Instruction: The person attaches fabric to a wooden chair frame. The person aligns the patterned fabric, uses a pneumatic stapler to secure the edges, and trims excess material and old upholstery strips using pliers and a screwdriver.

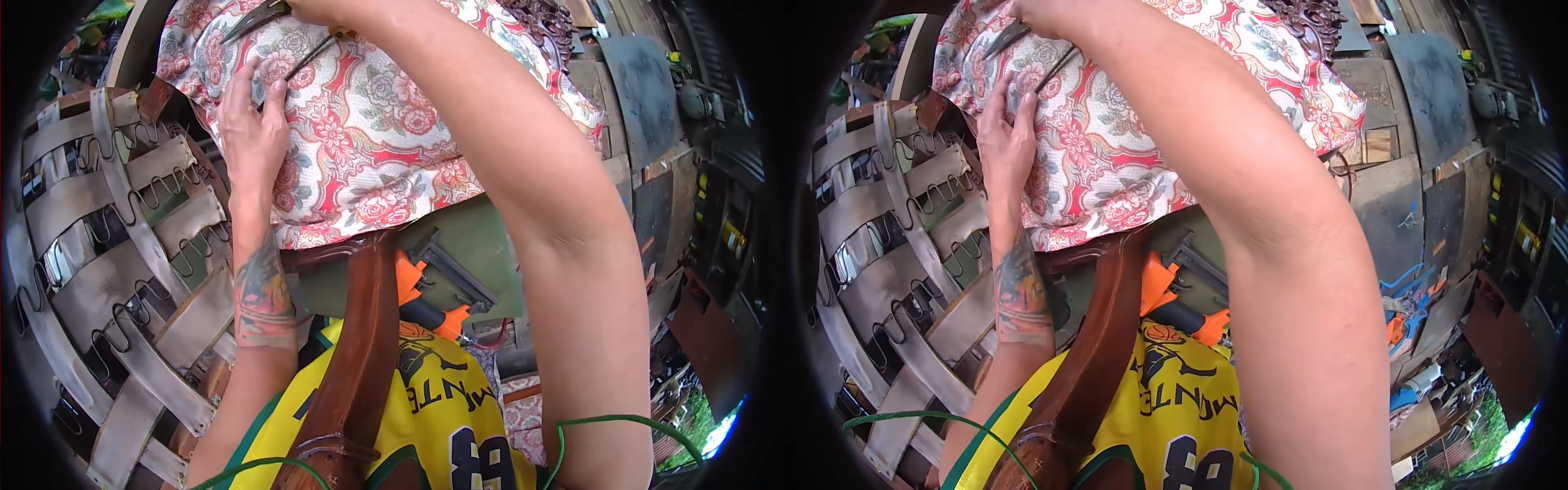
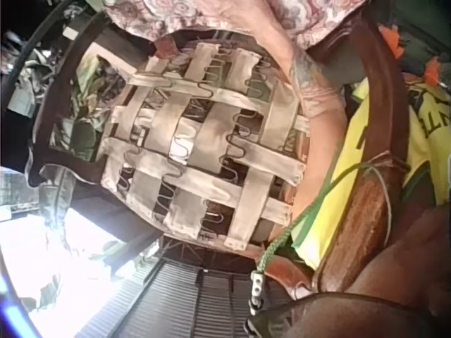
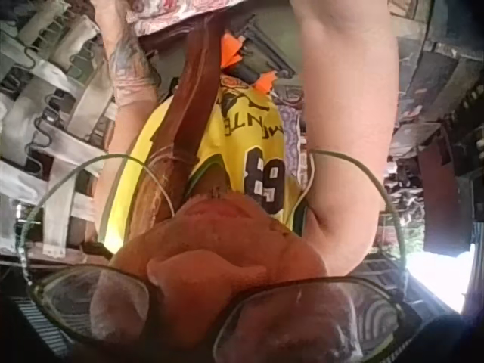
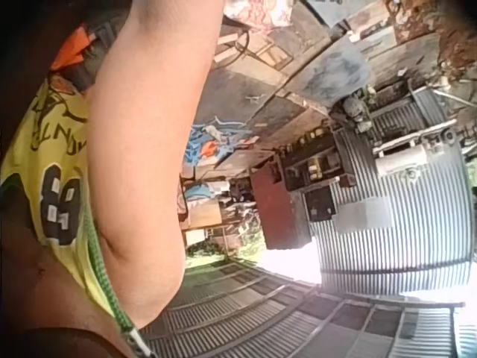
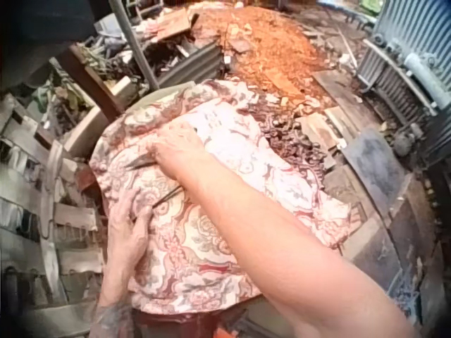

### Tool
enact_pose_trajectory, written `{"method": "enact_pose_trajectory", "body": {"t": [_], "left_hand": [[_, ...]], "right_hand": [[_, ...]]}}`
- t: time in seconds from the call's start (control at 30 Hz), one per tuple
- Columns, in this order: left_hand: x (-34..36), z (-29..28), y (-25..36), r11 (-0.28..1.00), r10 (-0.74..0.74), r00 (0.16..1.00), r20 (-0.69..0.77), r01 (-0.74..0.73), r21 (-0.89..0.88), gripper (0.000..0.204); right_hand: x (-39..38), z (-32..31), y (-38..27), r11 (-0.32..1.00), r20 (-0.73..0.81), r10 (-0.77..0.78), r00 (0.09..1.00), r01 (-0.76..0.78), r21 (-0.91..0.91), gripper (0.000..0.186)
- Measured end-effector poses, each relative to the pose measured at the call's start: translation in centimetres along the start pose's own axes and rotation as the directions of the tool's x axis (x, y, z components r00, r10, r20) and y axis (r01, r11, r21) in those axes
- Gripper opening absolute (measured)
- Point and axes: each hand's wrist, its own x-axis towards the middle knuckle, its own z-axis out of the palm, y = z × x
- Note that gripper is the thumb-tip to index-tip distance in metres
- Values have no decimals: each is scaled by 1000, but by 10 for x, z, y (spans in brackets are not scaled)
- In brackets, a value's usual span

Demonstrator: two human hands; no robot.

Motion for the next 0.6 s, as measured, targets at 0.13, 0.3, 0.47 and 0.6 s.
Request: {"method": "enact_pose_trajectory", "body": {"t": [0.13, 0.3, 0.47, 0.6], "left_hand": [[6, -6, 6, 977, 51, 992, 113, -26, -210, 30], [10, -14, 14, 977, 198, 948, 250, -171, -126, 25], [9, -10, 54, 920, 309, 921, 236, -226, -321, 29], [-28, -2, 70, 863, 499, 819, 283, -441, -245, 59]], "right_hand": [[-30, -33, 9, 993, -27, 10, 1000, -7, 115, 23], [-101, -110, -15, 816, -233, 335, 913, -158, 556, 18], [-224, -175, -98, 472, -31, 775, 632, -544, 693, 15], [-284, -154, -139, 888, -46, 385, 922, -357, 290, 26]]}}
